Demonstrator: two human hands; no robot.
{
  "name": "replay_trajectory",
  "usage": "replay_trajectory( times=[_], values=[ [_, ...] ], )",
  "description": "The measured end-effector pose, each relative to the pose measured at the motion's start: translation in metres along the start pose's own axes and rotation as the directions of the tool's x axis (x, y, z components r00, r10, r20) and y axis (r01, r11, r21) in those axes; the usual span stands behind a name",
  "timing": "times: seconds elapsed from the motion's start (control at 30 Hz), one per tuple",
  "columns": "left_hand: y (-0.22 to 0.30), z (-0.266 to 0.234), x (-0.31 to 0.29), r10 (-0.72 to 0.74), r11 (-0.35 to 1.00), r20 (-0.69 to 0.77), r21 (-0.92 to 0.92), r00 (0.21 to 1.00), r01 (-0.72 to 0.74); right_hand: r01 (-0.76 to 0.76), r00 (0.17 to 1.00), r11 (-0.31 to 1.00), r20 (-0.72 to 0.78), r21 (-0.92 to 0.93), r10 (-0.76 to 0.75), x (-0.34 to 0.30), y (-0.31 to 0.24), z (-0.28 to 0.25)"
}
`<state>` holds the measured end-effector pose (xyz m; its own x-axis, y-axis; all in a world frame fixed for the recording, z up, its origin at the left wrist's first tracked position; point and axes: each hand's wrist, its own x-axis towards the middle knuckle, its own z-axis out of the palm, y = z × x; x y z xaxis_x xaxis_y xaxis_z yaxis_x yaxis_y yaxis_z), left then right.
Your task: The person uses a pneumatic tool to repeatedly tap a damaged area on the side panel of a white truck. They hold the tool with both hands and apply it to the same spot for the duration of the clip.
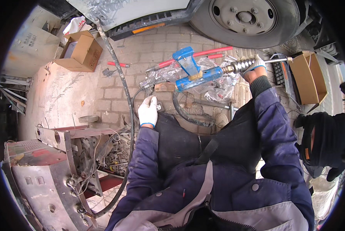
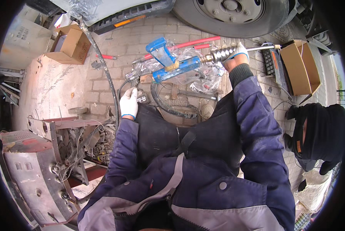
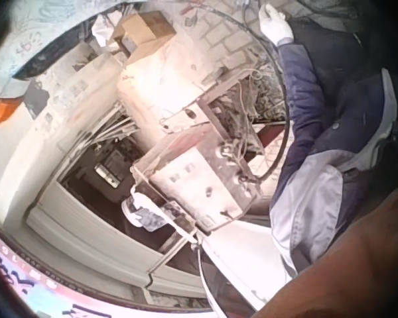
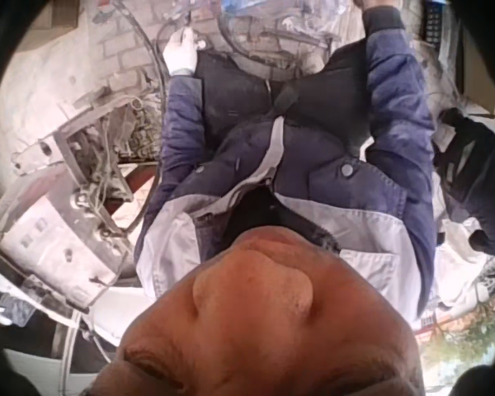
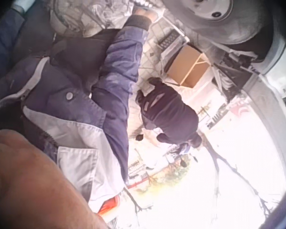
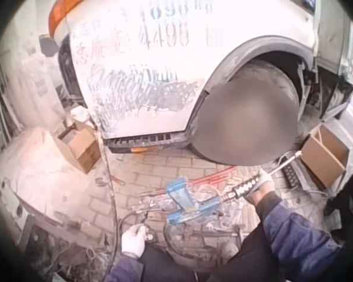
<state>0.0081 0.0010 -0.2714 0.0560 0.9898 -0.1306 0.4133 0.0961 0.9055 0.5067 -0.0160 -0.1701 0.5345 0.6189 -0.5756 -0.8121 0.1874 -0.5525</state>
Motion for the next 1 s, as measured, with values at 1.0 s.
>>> replay_trajectory(
  times=[1.0],
  values=[
    [0.299,-0.023,0.282,0.725,0.686,-0.554,0.635,0.410,-0.356,-0.127,0.955,0.991,0.275,0.036,0.112,-0.071,0.031,0.069]
  ],
)
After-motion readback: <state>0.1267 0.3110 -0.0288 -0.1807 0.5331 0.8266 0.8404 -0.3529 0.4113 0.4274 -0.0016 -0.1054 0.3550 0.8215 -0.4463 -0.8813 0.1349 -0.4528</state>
